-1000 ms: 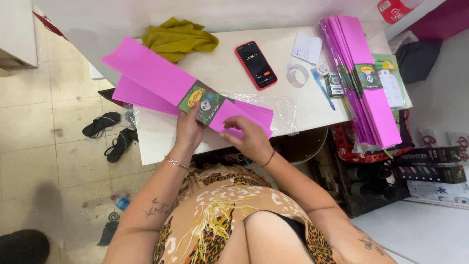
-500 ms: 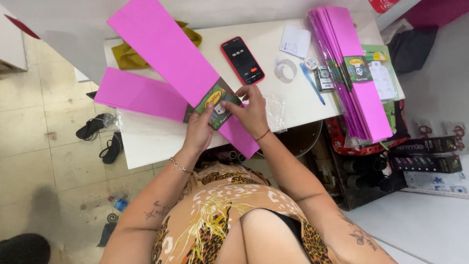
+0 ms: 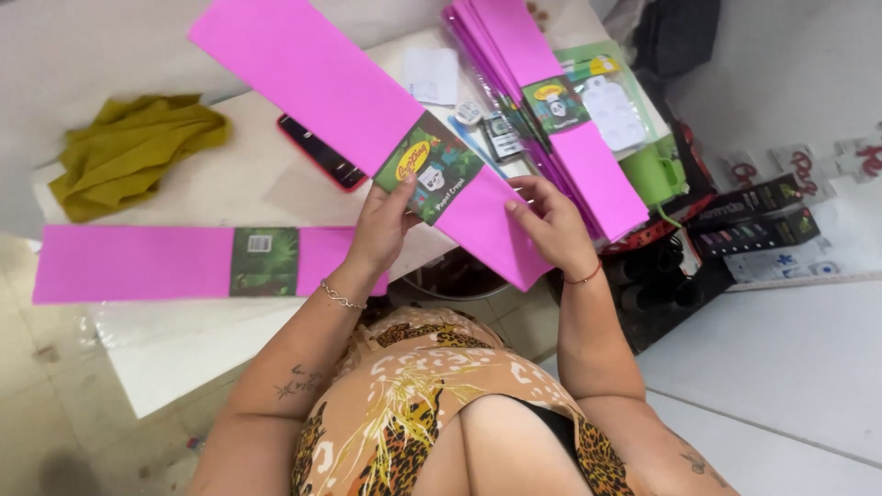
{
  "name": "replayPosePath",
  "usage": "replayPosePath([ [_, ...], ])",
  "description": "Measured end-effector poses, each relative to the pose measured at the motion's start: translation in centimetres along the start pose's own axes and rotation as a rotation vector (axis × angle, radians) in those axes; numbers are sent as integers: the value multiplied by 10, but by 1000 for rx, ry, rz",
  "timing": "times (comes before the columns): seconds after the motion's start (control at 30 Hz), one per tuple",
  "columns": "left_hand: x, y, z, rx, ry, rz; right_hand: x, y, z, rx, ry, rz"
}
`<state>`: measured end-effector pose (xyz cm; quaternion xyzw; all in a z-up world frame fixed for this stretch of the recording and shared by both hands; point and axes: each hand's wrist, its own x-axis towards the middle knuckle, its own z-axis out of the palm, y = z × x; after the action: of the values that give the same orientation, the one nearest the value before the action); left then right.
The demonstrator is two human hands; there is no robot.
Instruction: Labeling and organizing individual packages of pink crepe paper at a workstation.
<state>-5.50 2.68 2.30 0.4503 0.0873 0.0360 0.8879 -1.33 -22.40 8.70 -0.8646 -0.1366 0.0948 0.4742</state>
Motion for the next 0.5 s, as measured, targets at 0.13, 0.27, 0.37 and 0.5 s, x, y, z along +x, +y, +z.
replayPosePath([
  [0.13,40,-27,47,103,-142,-64,-2,26,-54,-122,202,10],
  [0.27,77,-53,94,178,-237,-87,16,59,-98,-240,309,29],
  [0.37,96,-64,114,211,-316,-100,39,86,-116,-250,338,71],
  [0.5,104,-68,116,299,-414,-70,73,123,-124,-320,300,164],
])
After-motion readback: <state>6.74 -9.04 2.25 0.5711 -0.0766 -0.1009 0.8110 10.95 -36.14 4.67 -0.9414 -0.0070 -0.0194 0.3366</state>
